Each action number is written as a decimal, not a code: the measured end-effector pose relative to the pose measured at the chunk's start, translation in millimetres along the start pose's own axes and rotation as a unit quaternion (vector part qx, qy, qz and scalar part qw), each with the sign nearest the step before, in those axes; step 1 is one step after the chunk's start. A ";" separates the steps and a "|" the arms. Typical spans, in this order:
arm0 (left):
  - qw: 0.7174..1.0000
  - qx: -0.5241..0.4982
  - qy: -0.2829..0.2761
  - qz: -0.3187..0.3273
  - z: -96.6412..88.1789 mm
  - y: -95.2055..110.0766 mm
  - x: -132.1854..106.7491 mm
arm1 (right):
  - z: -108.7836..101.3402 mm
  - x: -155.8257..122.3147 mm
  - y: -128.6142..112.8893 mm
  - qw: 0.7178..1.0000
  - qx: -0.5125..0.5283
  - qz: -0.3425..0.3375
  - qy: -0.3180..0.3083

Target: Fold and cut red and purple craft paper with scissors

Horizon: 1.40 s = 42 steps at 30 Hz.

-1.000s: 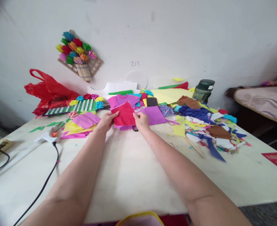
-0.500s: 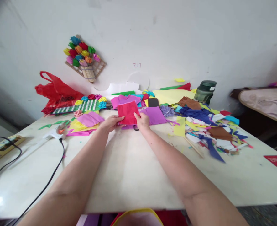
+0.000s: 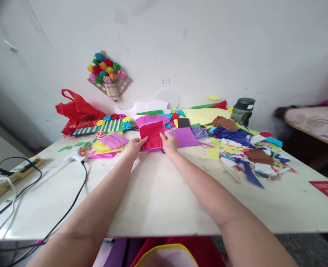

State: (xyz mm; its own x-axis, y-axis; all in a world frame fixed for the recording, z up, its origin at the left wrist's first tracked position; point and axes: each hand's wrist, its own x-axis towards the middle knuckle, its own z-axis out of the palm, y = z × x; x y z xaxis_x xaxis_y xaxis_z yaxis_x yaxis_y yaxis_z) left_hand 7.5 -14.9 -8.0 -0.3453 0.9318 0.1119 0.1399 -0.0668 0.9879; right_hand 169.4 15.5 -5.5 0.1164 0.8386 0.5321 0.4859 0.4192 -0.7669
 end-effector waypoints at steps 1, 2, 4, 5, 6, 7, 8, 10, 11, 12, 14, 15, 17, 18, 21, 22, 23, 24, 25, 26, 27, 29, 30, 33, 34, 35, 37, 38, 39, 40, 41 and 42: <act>1.000 0.017 0.016 0.012 -0.9 -0.6 0.3 | 0.5 0.0 -2.2 1.000 -0.007 0.003 0.000; 0.999 0.032 0.028 0.023 -1.8 -1.1 0.6 | 1.0 -0.1 -4.2 1.000 -0.011 0.007 0.000; 0.997 0.043 0.043 0.042 -3.5 -1.9 0.9 | 2.4 -1.8 -7.2 1.000 -0.014 0.017 -0.001; 0.997 0.038 0.043 0.047 -4.2 -2.3 0.8 | 3.5 -3.5 -7.7 1.000 -0.010 0.023 0.000; 0.998 0.025 0.037 0.049 -4.9 -2.7 0.6 | 4.9 -5.9 -7.4 1.000 -0.002 0.029 0.002; 0.998 0.007 0.026 0.048 -5.5 -3.3 0.1 | 6.6 -8.9 -6.5 0.999 0.009 0.036 0.006; 0.999 -0.016 0.010 0.042 -6.0 -4.1 -0.7 | 8.4 -12.3 -5.2 0.999 0.022 0.046 0.011; 0.997 -0.071 -0.022 0.022 -6.6 -6.1 -2.8 | 11.7 -19.4 -2.2 0.996 0.046 0.071 0.016; 0.994 -0.102 -0.034 0.010 -6.7 -7.2 -4.0 | 12.9 -22.7 -1.0 0.995 0.054 0.083 0.015; 0.990 -0.131 -0.041 0.000 -6.7 -8.2 -5.2 | 13.6 -25.5 -0.2 0.994 0.058 0.092 0.012; 0.983 -0.177 -0.042 -0.015 -6.4 -9.4 -7.7 | 13.6 -29.5 0.5 0.993 0.060 0.103 0.006; 0.981 -0.191 -0.038 -0.018 -6.2 -9.5 -8.9 | 13.0 -30.7 0.4 0.993 0.060 0.105 0.006; 0.978 -0.203 -0.030 -0.024 -5.8 -8.8 -11.3 | 10.9 -31.8 -0.3 0.993 0.055 0.100 0.011; 0.978 -0.204 -0.025 -0.025 -5.7 -8.2 -12.4 | 9.7 -32.0 -0.8 0.994 0.050 0.095 0.016; 0.979 -0.201 -0.012 -0.023 -5.6 -6.3 -15.4 | 5.6 -32.3 -2.6 0.997 0.027 0.071 0.026; 0.979 -0.200 -0.008 -0.020 -5.6 -5.8 -16.2 | 4.5 -32.3 -3.2 0.997 0.020 0.064 0.026; 0.979 -0.201 -0.006 -0.016 -5.6 -5.6 -16.9 | 3.4 -32.5 -3.7 0.998 0.015 0.058 0.025; 0.979 -0.203 -0.007 -0.011 -5.6 -5.5 -17.4 | 2.7 -32.7 -4.1 0.998 0.012 0.053 0.023; 0.978 -0.207 -0.009 -0.005 -5.6 -5.6 -17.9 | 2.1 -32.9 -4.4 0.998 0.011 0.050 0.021; 0.977 -0.212 -0.014 0.000 -5.6 -5.9 -18.3 | 1.8 -33.2 -4.4 0.999 0.012 0.048 0.019; 0.976 -0.219 -0.021 0.003 -5.7 -6.3 -18.6 | 1.7 -33.5 -4.3 0.999 0.013 0.048 0.017; 0.972 -0.231 -0.038 0.004 -5.6 -7.4 -18.9 | 2.0 -34.0 -3.7 0.999 0.013 0.047 0.011; 0.971 -0.237 -0.044 0.002 -5.5 -7.9 -19.0 | 2.4 -34.2 -3.2 0.999 0.013 0.047 0.010; 0.965 -0.254 -0.058 -0.007 -4.5 -8.6 -18.7 | 4.4 -34.4 -0.9 0.999 0.019 0.047 0.012; 0.964 -0.259 -0.064 -0.010 -4.1 -8.6 -18.6 | 5.3 -34.2 0.1 0.998 0.025 0.048 0.011; 0.963 -0.262 -0.070 -0.011 -3.8 -8.4 -18.6 | 6.1 -34.0 1.1 0.998 0.032 0.051 0.010; 0.963 -0.257 -0.080 -0.011 -3.2 -7.9 -18.6 | 7.3 -33.4 3.1 0.997 0.041 0.061 0.004; 0.965 -0.250 -0.082 -0.010 -3.1 -7.6 -18.6 | 7.6 -33.1 3.9 0.997 0.041 0.066 0.003; 0.967 -0.242 -0.083 -0.009 -3.1 -7.4 -18.7 | 7.5 -32.9 4.4 0.997 0.040 0.070 0.004; 0.969 -0.232 -0.080 -0.008 -3.3 -7.2 -18.7 | 7.0 -32.7 4.7 0.997 0.038 0.073 0.007; 0.973 -0.221 -0.073 -0.009 -3.6 -6.9 -18.7 | 6.2 -32.6 4.6 0.996 0.036 0.075 0.010; 0.976 -0.208 -0.064 -0.009 -4.0 -6.6 -18.6 | 5.2 -32.6 4.3 0.996 0.032 0.076 0.013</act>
State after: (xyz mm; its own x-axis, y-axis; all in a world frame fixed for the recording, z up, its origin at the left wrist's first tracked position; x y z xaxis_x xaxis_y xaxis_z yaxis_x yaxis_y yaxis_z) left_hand 9.2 -33.2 -16.2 -0.2224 0.9691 0.1067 -0.2636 -0.1652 0.9504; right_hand 163.2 -8.2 -28.0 0.2066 0.8857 0.4157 0.4039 0.3098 -0.8608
